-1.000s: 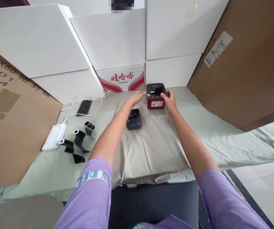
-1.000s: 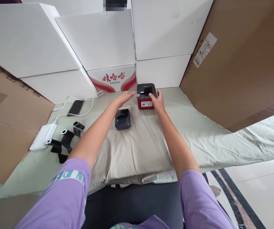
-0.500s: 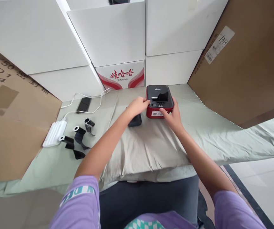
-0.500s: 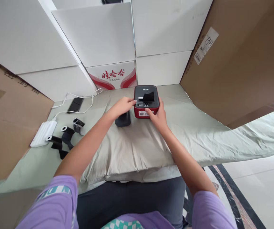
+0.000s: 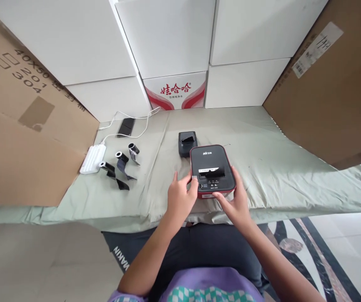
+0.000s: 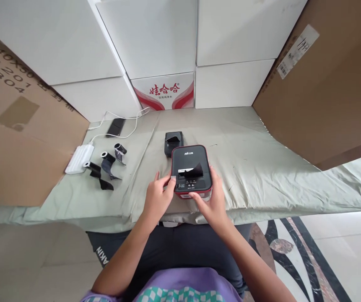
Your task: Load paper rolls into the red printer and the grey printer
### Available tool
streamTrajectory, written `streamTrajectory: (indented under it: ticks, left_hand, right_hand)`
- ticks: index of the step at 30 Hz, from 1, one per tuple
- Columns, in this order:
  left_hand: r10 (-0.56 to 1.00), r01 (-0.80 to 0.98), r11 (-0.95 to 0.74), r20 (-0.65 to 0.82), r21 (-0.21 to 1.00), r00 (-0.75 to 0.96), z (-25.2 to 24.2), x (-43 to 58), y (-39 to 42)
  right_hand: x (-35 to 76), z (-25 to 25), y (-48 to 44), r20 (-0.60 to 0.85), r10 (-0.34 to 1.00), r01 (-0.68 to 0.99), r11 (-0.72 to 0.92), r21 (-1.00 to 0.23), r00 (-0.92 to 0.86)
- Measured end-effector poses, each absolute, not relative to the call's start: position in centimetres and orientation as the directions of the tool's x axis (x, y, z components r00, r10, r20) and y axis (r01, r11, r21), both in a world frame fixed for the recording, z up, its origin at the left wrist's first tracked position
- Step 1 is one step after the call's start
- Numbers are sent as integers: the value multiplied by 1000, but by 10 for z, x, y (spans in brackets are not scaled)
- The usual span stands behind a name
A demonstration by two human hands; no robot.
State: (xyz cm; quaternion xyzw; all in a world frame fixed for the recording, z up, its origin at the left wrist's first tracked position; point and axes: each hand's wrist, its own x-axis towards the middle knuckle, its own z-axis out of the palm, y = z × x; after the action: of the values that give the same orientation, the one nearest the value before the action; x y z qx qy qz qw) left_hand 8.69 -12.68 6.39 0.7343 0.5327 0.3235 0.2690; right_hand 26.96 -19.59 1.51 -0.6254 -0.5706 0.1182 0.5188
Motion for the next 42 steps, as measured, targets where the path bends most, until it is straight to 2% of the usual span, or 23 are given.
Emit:
streamTrajectory:
  ticks: [9,18,23,26,28,30,32,35,37,42]
  left_hand:
    - [981,658,-189,173,729,90,57,57,-123]
    - [984,642,-111,176,759,-39,46,31,-122]
    - [977,659,-115,206,743,-61,42,18,-119]
    - [970,658,-149,239,738,-49,40,16,-119]
    - [965,649,-176,259,740,-34,37,15,-119]
    - [954,628,-223,299,746,-16,30,14,-117]
    - [936,596,-277,352,753,-9,21,12,-113]
    - [927,557,-305,374,772,-11,6,8,-106]
    - [932,546,-299,363,783,-11,0,6,-103]
    - [926,539,-303,376,786,-28,-1,5,-103]
  right_hand:
    - [236,1,-178,408,871,511,227,-829,273]
    - [202,7,-170,417,882,521,256,-814,218]
    - [207,15,-163,376,909,434,270,-860,180]
    - [235,30,-125,308,927,376,213,-902,214]
    - [254,39,-78,245,919,395,110,-912,310]
    - [271,45,-23,159,930,441,-3,-898,331]
    - [283,49,26,37,973,468,-76,-880,228]
    - [298,51,63,-23,991,509,47,-859,-130]
    - [302,46,64,-31,975,543,95,-834,-218]
    - [287,22,50,86,996,578,67,-813,6]
